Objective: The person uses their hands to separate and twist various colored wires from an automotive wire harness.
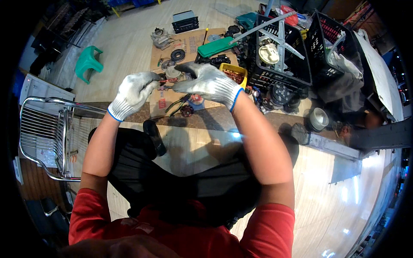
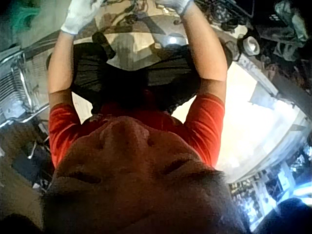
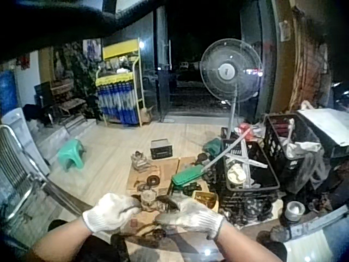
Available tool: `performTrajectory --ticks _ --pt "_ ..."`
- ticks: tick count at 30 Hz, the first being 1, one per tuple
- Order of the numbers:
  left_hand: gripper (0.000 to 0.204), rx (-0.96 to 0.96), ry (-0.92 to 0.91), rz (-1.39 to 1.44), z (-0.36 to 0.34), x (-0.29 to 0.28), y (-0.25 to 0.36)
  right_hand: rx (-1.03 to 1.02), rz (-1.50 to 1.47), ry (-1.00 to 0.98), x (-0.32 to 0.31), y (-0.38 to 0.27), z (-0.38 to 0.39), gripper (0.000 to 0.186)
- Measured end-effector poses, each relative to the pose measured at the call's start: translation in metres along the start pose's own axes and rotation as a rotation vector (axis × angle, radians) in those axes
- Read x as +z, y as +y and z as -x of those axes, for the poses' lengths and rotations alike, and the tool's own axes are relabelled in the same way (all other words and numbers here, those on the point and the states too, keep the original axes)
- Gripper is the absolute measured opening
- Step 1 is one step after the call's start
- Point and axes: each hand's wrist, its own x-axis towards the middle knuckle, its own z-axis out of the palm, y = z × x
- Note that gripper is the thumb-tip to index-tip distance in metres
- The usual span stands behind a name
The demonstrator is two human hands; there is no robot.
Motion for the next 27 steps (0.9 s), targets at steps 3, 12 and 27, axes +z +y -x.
performTrajectory --ticks 3,12,27 --pt "0.018 0.082 -0.003 -0.088 0.001 -0.001 0.003 0.002 -0.164 -0.033 0.017 0.008 -0.003 0.055" --pt "0.022 0.012 -0.025 -0.030 0.003 -0.005 0.010 0.082 -0.208 0.067 0.035 -0.004 -0.007 0.029" --pt "0.023 0.100 0.199 -0.192 0.002 0.010 0.017 -0.008 0.109 0.171 0.033 0.000 -0.009 0.024"
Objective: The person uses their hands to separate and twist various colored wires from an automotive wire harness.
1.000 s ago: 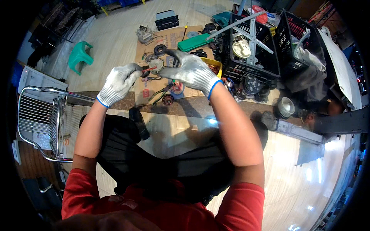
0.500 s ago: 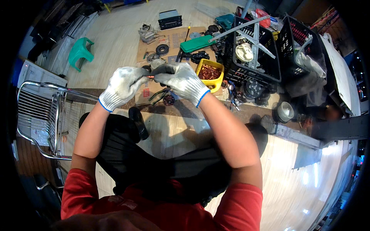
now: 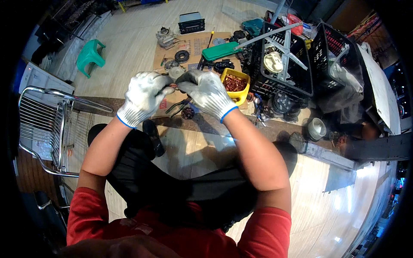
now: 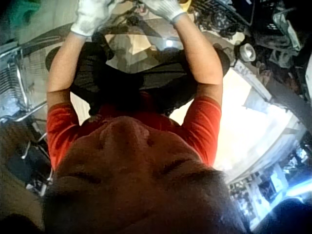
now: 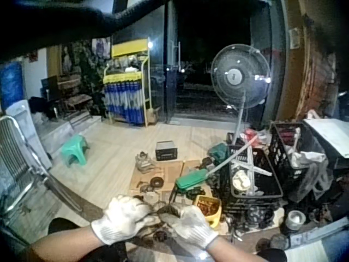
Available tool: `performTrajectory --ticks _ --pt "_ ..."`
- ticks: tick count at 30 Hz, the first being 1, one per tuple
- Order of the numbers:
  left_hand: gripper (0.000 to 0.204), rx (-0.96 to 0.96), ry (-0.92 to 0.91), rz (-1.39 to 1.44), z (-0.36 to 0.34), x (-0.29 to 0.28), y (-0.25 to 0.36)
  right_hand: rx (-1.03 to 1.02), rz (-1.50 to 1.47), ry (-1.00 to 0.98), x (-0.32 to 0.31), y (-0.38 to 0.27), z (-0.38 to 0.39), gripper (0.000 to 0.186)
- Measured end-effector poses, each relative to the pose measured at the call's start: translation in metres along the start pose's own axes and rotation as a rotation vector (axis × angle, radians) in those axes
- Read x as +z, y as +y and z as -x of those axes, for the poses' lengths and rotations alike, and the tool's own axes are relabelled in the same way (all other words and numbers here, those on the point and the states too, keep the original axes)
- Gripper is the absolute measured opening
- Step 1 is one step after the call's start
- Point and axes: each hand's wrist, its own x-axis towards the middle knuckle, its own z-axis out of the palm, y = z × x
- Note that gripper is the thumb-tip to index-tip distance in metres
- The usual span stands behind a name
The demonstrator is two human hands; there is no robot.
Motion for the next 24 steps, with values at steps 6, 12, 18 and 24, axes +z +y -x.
performTrajectory --ticks 6,12,18,24 --pt "0.017 -0.094 -0.018 0.187 -0.003 -0.005 0.005 -0.225 0.115 0.118 -0.003 -0.002 0.004 0.027" --pt "0.024 -0.492 -0.407 0.648 -0.010 -0.012 -0.001 -0.516 0.477 0.189 -0.007 -0.003 0.008 0.026" --pt "0.022 0.006 -0.031 0.179 0.000 0.001 0.002 -0.313 0.284 0.131 -0.005 -0.003 0.007 0.025" --pt "0.020 0.011 -0.011 -0.085 -0.002 -0.009 -0.010 -0.111 0.385 0.098 -0.037 -0.002 0.011 0.043"
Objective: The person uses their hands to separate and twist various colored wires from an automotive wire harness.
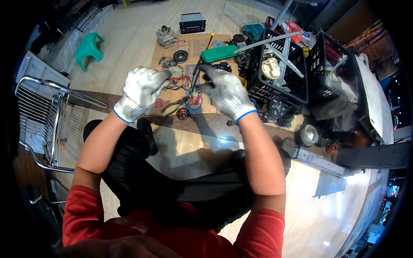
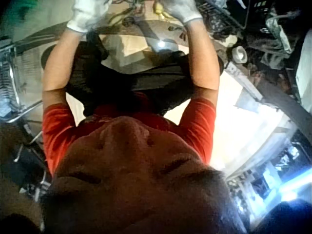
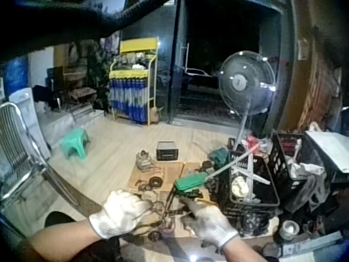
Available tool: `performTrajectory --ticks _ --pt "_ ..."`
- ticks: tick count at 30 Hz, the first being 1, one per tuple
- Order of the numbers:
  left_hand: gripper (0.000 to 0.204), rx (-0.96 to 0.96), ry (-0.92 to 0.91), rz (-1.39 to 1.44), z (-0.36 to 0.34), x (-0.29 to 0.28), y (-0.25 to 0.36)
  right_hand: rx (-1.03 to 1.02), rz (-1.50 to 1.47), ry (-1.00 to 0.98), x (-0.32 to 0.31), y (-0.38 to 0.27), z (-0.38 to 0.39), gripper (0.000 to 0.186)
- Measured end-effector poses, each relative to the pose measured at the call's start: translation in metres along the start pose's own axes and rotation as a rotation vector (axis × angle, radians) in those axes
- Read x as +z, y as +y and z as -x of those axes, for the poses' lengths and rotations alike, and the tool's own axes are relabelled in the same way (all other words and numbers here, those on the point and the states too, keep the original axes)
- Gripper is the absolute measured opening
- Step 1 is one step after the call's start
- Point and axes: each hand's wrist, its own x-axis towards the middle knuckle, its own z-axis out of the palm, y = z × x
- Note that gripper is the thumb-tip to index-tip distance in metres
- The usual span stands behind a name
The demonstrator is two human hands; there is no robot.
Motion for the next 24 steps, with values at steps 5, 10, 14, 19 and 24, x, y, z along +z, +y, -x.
performTrajectory --ticks 5,10,14,19,24 --pt "0.038 0.101 0.084 -0.080 -0.001 -0.001 0.001 0.572 -0.822 0.020 0.002 0.017 -0.002 0.037" --pt "0.041 0.120 0.083 -0.089 -0.005 -0.003 0.007 0.640 -1.168 -0.105 0.020 -0.002 0.001 0.032" --pt "0.038 0.142 0.118 -0.101 -0.004 0.000 0.008 0.720 -1.147 -0.232 0.002 -0.038 0.001 0.024" --pt "0.028 0.128 0.164 -0.059 -0.005 -0.003 0.010 0.505 -1.037 -0.205 0.021 -0.031 0.004 0.025" --pt "0.018 0.048 0.182 0.090 -0.001 0.003 0.008 0.067 -0.620 -0.076 0.035 -0.014 0.004 0.018"
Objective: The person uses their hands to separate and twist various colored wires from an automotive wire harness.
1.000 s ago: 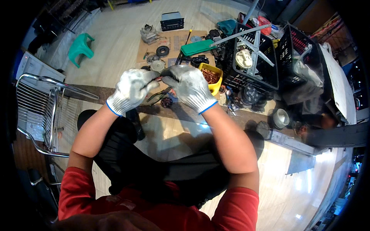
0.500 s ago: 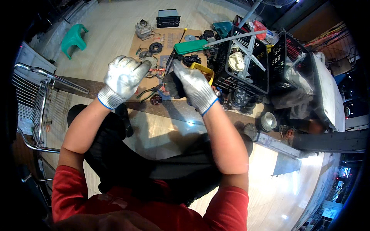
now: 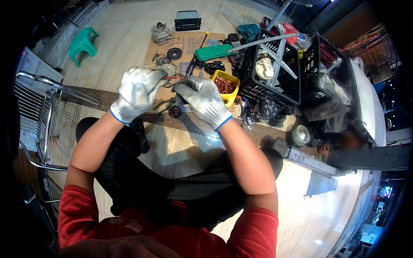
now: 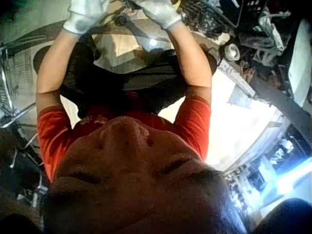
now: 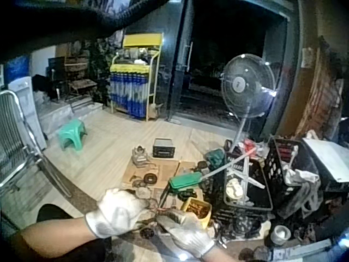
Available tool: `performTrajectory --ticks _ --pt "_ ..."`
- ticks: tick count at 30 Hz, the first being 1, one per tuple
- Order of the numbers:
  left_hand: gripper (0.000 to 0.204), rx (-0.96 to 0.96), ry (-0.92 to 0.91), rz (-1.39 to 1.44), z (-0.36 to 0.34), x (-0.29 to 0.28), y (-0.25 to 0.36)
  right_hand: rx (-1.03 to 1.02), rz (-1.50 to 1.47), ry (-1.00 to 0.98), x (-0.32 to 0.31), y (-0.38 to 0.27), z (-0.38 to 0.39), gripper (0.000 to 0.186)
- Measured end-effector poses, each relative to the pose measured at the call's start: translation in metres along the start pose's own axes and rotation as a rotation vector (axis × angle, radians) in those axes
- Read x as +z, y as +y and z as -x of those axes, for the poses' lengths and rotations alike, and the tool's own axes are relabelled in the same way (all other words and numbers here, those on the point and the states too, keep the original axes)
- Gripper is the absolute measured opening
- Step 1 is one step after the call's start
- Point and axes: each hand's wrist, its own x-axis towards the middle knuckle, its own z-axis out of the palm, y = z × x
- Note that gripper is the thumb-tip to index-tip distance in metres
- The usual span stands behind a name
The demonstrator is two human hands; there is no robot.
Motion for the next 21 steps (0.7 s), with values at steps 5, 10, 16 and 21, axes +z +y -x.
performTrajectory --ticks 5,10,16,21 --pt "0.023 -0.338 -0.091 0.345 0.008 0.007 0.007 -0.045 0.350 0.060 -0.005 -0.009 -0.003 0.020" --pt "0.030 -0.598 -0.299 0.806 0.007 0.004 0.007 -0.300 0.576 0.104 -0.006 0.003 -0.003 0.021" --pt "0.032 -0.490 -0.262 0.570 0.009 0.009 0.003 0.001 0.508 0.031 -0.026 0.006 -0.010 0.039" --pt "0.032 -0.552 -0.248 0.497 0.002 0.003 0.006 0.047 0.427 0.098 -0.049 -0.016 -0.008 0.063"
